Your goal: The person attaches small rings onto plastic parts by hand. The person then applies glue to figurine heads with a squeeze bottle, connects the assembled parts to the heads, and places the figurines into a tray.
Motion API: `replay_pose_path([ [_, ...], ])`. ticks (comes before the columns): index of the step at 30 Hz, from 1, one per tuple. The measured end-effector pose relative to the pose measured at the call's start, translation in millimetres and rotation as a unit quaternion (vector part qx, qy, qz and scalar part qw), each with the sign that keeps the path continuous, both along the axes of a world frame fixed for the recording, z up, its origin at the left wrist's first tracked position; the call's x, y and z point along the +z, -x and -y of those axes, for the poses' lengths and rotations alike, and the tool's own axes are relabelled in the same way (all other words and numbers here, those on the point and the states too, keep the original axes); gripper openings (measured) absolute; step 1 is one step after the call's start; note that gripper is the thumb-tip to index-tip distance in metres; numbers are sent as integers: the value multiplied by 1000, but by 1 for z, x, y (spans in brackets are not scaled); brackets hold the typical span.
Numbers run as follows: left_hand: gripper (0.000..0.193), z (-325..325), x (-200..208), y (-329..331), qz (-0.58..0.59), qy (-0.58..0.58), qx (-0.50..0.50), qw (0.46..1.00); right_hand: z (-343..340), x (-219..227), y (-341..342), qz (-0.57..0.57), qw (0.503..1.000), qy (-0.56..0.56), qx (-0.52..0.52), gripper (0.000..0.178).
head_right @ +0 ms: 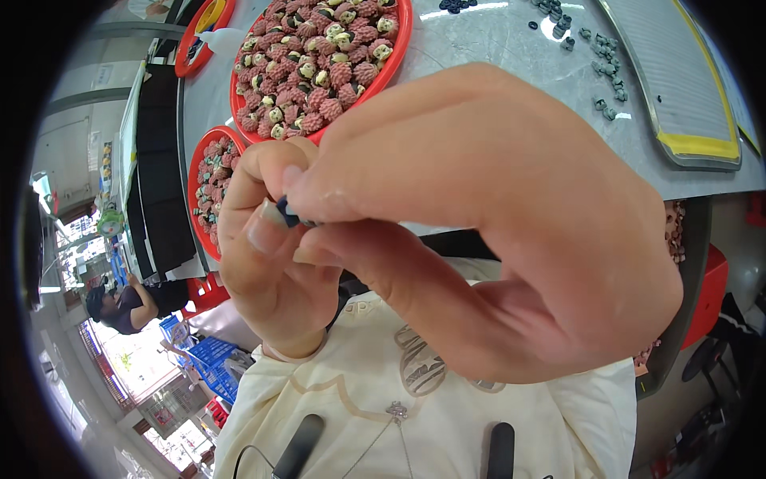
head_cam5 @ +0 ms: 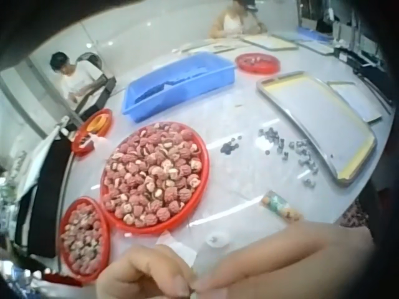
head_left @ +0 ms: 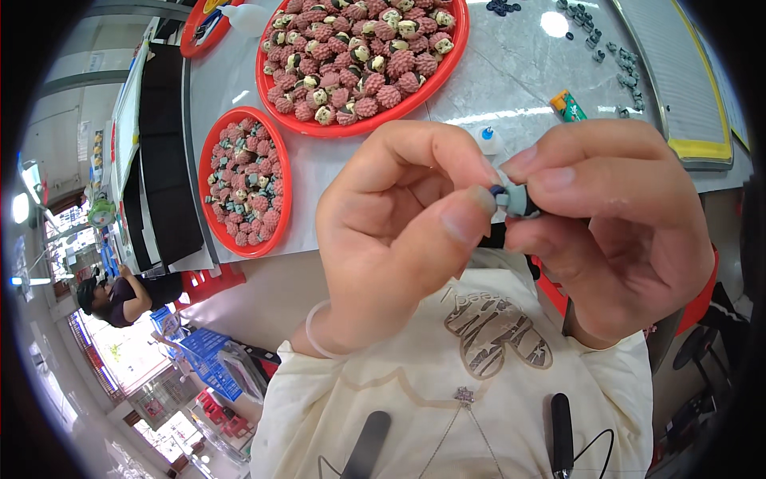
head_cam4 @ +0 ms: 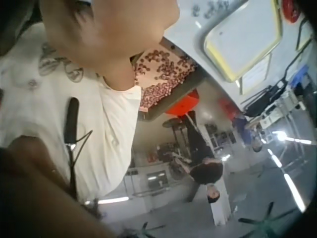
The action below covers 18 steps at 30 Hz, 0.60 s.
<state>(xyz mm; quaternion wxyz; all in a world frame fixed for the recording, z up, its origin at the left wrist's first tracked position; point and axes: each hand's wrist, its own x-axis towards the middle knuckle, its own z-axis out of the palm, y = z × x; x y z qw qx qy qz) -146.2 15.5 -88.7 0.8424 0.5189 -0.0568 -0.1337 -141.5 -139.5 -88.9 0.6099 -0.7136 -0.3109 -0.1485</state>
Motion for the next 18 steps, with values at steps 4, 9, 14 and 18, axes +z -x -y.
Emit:
replay_pose_path([
  [4,21,2,-6,2,114,-52,60,990,-9,-10,2,-27,998,-61,0,23],
  [9,23,-6,-7,-3,343,-245,91,902,-2,-17,7,-173,965,-187,60,25],
  [14,27,-7,-9,-15,501,-340,85,791,-3,-13,1,-273,926,-242,98,23],
  [18,28,-7,-11,-22,513,-327,81,790,-7,-22,-1,-325,885,-312,117,22],
])
